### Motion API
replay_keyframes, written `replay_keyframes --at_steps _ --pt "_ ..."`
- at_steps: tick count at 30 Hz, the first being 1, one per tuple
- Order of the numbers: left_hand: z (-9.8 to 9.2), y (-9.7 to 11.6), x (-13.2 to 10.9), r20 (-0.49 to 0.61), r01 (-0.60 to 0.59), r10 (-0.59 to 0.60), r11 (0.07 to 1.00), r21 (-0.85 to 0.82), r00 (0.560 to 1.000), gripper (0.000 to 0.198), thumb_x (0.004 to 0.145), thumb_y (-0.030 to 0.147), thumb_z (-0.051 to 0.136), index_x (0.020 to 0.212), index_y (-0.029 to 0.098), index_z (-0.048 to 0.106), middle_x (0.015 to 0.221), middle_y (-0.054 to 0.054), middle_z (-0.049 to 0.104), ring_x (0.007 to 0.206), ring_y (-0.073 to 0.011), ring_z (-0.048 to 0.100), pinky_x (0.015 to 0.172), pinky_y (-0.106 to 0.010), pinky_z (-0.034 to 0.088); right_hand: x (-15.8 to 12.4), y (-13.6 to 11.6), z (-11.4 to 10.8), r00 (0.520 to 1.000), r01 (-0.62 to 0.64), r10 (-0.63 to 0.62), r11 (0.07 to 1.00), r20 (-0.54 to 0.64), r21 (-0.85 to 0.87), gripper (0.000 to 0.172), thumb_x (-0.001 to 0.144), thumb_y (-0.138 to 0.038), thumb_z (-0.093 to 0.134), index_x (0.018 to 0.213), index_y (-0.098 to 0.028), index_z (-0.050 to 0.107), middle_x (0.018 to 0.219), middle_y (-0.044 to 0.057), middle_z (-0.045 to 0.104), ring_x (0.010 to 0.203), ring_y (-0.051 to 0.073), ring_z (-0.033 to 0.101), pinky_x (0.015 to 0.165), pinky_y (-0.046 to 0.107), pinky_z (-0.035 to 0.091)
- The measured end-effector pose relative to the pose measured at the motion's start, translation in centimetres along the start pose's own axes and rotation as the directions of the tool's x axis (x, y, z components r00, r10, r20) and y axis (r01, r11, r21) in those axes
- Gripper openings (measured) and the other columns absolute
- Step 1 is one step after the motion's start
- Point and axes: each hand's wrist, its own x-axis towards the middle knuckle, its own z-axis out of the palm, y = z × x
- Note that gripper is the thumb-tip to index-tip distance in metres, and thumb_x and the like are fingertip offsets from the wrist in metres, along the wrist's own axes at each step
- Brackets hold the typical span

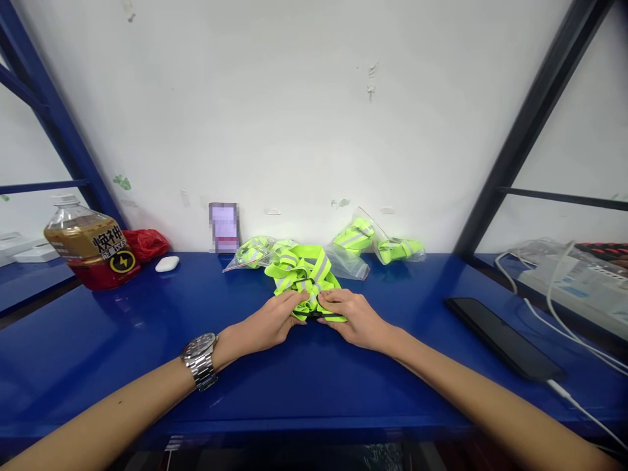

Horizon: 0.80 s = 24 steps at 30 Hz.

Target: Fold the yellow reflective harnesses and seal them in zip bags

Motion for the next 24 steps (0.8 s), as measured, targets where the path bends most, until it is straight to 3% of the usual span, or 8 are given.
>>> replay_keyframes --at_steps 4,7,11,14,16,19,21,24 --pt "-0.2 0.6 0.4 -0.014 0.023 -0.023 0.999 0.046 1.0 0.023 0.09 0.012 0.045 0.112 0.016 0.052 0.1 -0.009 0.061 0.091 -0.0201 0.06 0.08 -0.032 0.049 0.3 -0.4 -0.2 0.998 -0.056 0.059 0.993 -0.034 0.102 0.024 0.09 -0.033 0.059 0.106 -0.019 0.069 0.109 0.01 0.072 0.102 0.025 0.066 0.086 0.031 0.048" --pt "-0.2 0.9 0.7 -0.081 0.083 -0.086 0.996 -0.039 0.993 0.021 0.087 0.007 0.041 0.101 0.016 0.053 0.087 -0.006 0.062 0.078 -0.0169 0.061 0.069 -0.026 0.048 0.6 -1.1 -0.6 0.988 -0.142 0.147 0.984 -0.045 0.105 0.024 0.089 -0.036 0.059 0.101 -0.018 0.069 0.089 0.008 0.074 0.077 0.022 0.068 0.066 0.027 0.045" --pt "-1.0 1.6 1.2 -0.044 0.25 -0.264 0.947 -0.204 0.964 0.018 0.081 0.006 0.042 0.09 0.017 0.054 0.071 0.0 0.059 0.064 -0.0138 0.061 0.059 -0.022 0.045 1.4 -2.1 -1.7 0.974 -0.224 0.22 0.945 0.042 0.238 0.02 0.089 -0.032 0.057 0.093 -0.016 0.067 0.061 0.001 0.066 0.05 0.013 0.055 0.052 0.023 0.034" --pt "-2.2 1.9 1.7 0.033 0.381 -0.386 0.887 -0.26 0.922 0.017 0.078 0.01 0.047 0.089 0.017 0.058 0.069 0.0 0.06 0.067 -0.0163 0.062 0.059 -0.023 0.046 2.1 -2.4 -2.5 0.965 -0.263 0.245 0.879 0.098 0.397 0.017 0.087 -0.031 0.059 0.089 -0.015 0.066 0.06 -0.002 0.062 0.051 0.011 0.051 0.052 0.021 0.035" --pt "-2.8 1.8 2.0 0.019 0.433 -0.444 0.862 -0.263 0.896 0.017 0.076 0.017 0.054 0.092 0.017 0.062 0.081 -0.004 0.064 0.08 -0.0207 0.064 0.064 -0.026 0.048 2.5 -2.2 -2.6 0.96 -0.279 0.256 0.836 0.114 0.472 0.019 0.085 -0.032 0.061 0.086 -0.014 0.066 0.065 -0.001 0.062 0.056 0.011 0.052 0.053 0.022 0.036" --pt "-3.3 1.3 2.5 -0.013 0.555 -0.587 0.773 -0.307 0.81 0.036 0.07 0.031 0.065 0.102 0.016 0.063 0.102 -0.009 0.064 0.097 -0.027 0.061 0.072 -0.03 0.05 3.1 -1.7 -2.0 0.936 -0.331 0.335 0.725 0.11 0.604 0.025 0.079 -0.037 0.066 0.083 -0.013 0.068 0.074 0.002 0.063 0.067 0.015 0.055 0.058 0.023 0.04" --pt "-3.4 1.0 2.8 0.057 0.634 -0.663 0.683 -0.362 0.747 0.046 0.068 0.039 0.067 0.108 0.015 0.061 0.105 -0.009 0.063 0.096 -0.0268 0.06 0.07 -0.03 0.05 3.3 -1.4 -1.6 0.898 -0.374 0.426 0.607 0.111 0.701 0.031 0.073 -0.041 0.072 0.084 -0.013 0.067 0.079 0.003 0.063 0.073 0.017 0.057 0.062 0.025 0.043" --pt "-3.7 1.0 3.4 0.221 0.668 -0.649 0.596 -0.446 0.728 0.051 0.067 0.043 0.068 0.107 0.014 0.06 0.096 -0.007 0.062 0.081 -0.0211 0.058 0.061 -0.027 0.046 3.6 -1.3 -1.3 0.825 -0.44 0.548 0.469 0.139 0.766 0.038 0.063 -0.042 0.078 0.086 -0.014 0.064 0.083 0.003 0.061 0.074 0.018 0.057 0.064 0.027 0.045"
